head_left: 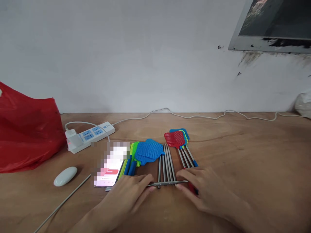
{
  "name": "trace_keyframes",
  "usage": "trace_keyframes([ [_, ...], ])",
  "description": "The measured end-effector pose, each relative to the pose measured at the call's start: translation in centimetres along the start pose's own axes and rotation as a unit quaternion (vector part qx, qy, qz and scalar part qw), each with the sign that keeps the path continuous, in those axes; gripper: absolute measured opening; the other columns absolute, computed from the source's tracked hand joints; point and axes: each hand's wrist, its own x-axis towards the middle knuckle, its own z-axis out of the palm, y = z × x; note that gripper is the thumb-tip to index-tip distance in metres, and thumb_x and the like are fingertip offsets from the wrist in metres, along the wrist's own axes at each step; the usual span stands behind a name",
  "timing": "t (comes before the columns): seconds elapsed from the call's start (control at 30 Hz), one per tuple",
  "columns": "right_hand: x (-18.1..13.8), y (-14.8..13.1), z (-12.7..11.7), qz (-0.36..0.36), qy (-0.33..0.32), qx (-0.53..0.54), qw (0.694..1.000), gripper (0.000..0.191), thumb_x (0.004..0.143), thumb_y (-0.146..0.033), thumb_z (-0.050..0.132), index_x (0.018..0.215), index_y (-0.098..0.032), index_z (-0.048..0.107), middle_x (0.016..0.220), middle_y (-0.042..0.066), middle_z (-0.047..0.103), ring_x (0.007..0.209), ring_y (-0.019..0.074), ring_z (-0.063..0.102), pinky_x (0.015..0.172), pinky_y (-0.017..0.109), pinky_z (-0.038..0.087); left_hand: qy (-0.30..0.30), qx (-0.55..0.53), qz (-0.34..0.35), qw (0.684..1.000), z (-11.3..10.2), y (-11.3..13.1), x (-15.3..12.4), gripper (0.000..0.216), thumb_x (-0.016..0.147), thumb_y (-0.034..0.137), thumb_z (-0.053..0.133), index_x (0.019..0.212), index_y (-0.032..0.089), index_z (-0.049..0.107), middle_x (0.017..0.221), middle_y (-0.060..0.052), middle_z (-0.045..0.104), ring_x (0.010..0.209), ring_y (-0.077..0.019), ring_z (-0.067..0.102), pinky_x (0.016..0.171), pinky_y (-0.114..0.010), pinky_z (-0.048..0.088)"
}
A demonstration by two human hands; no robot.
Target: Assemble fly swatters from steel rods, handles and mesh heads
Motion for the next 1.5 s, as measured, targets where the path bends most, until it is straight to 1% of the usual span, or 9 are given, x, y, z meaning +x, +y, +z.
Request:
trace_keyframes([
  [0.1, -0.9, 1.7, -1.2, -0.011, -0.036, -0.015, 0.999, 0.027, 0.104, -0.025, 0.039, 0.088, -0.022, 0.06, 0.08, 0.002, 0.069, 0.066, 0.0189, 0.064, 0.058, 0.03, 0.034, 0.012, -0.018, -0.017, 1.0, -0.5, -1.3, -0.9, 0.028, 0.108, 0.034, 0.031, 0.103, 0.024, 0.056, 0.096, -0.002, 0.069, 0.08, -0.0234, 0.066, 0.064, -0.029, 0.035],
  [0.2, -1.8, 3.0, -2.0, -0.039, -0.019, -0.034, 0.998, 0.031, 0.106, -0.024, 0.033, 0.089, -0.022, 0.058, 0.079, 0.003, 0.067, 0.061, 0.0181, 0.06, 0.056, 0.03, 0.033, 0.019, 0.018, -0.024, 0.999, -0.9, -2.9, -1.8, 0.032, 0.108, 0.036, 0.032, 0.094, 0.023, 0.058, 0.087, -0.003, 0.067, 0.07, -0.0229, 0.062, 0.06, -0.03, 0.031],
  [0.33, -2.6, 3.9, -2.7, -0.051, 0.003, -0.01, 0.999, 0.024, 0.104, -0.02, 0.037, 0.099, -0.022, 0.06, 0.09, 0.005, 0.07, 0.073, 0.0198, 0.065, 0.064, 0.03, 0.042, 0.047, 0.073, -0.021, 0.996, -1.0, -4.4, -2.4, 0.039, 0.107, 0.043, 0.032, 0.082, 0.023, 0.056, 0.063, 0.0, 0.058, 0.05, -0.02, 0.049, 0.053, -0.03, 0.02],
  [0.5, -3.3, 5.3, -3.5, -0.055, 0.025, -0.018, 0.998, 0.022, 0.1, -0.016, 0.041, 0.097, -0.023, 0.062, 0.083, 0.004, 0.071, 0.067, 0.0191, 0.066, 0.06, 0.029, 0.043, 0.059, 0.081, 0.022, 0.995, -1.1, -4.5, -2.5, 0.035, 0.107, 0.038, 0.035, 0.081, 0.023, 0.053, 0.063, 0.002, 0.059, 0.048, -0.0184, 0.049, 0.051, -0.029, 0.02],
  [0.8, -0.2, -0.6, -0.6, -0.11, 0.08, -0.056, 0.989, 0.04, 0.107, -0.022, 0.031, 0.076, -0.021, 0.056, 0.062, 0.0, 0.064, 0.047, 0.015, 0.056, 0.047, 0.031, 0.03, 0.019, 0.09, 0.08, 0.993, 0.2, -0.3, 0.6, 0.031, 0.108, 0.025, 0.031, 0.084, 0.021, 0.051, 0.07, -0.003, 0.067, 0.05, -0.022, 0.058, 0.048, -0.031, 0.019],
  [0.97, -0.7, 0.6, -0.3, -0.08, 0.026, 0.001, 0.996, 0.028, 0.108, -0.028, 0.035, 0.098, -0.02, 0.059, 0.083, 0.002, 0.071, 0.067, 0.0184, 0.065, 0.06, 0.03, 0.04, 0.023, 0.053, 0.073, 0.996, -0.9, -0.3, 0.7, 0.03, 0.108, 0.029, 0.034, 0.084, 0.021, 0.05, 0.076, -0.002, 0.067, 0.058, -0.0216, 0.062, 0.052, -0.029, 0.025],
  [1.17, -2.0, 2.4, -0.9, -0.094, 0.015, 0.017, 0.995, 0.029, 0.106, -0.021, 0.035, 0.089, -0.02, 0.058, 0.081, 0.003, 0.068, 0.067, 0.0178, 0.06, 0.063, 0.03, 0.041, 0.06, 0.044, 0.077, 0.994, -1.0, -1.6, -0.7, 0.033, 0.108, 0.035, 0.036, 0.082, 0.022, 0.05, 0.069, 0.001, 0.063, 0.057, -0.0195, 0.06, 0.053, -0.029, 0.025],
  [1.33, -1.3, 1.1, -1.2, -0.127, 0.055, -0.003, 0.99, 0.032, 0.104, -0.015, 0.034, 0.082, -0.02, 0.056, 0.07, 0.002, 0.063, 0.058, 0.0161, 0.055, 0.055, 0.028, 0.037, 0.096, 0.014, 0.096, 0.991, 0.2, -1.3, -0.8, 0.033, 0.108, 0.033, 0.032, 0.082, 0.023, 0.049, 0.062, 0.002, 0.06, 0.051, -0.0183, 0.056, 0.051, -0.029, 0.025],
  [1.5, 0.0, -1.1, -0.9, -0.121, 0.066, 0.003, 0.99, 0.033, 0.099, -0.007, 0.033, 0.08, -0.02, 0.056, 0.066, 0.002, 0.063, 0.054, 0.0148, 0.055, 0.053, 0.027, 0.037, 0.077, -0.01, 0.087, 0.993, 0.7, -0.3, -0.4, 0.029, 0.107, 0.03, 0.038, 0.082, 0.023, 0.051, 0.063, 0.001, 0.063, 0.05, -0.0187, 0.057, 0.051, -0.03, 0.025],
])
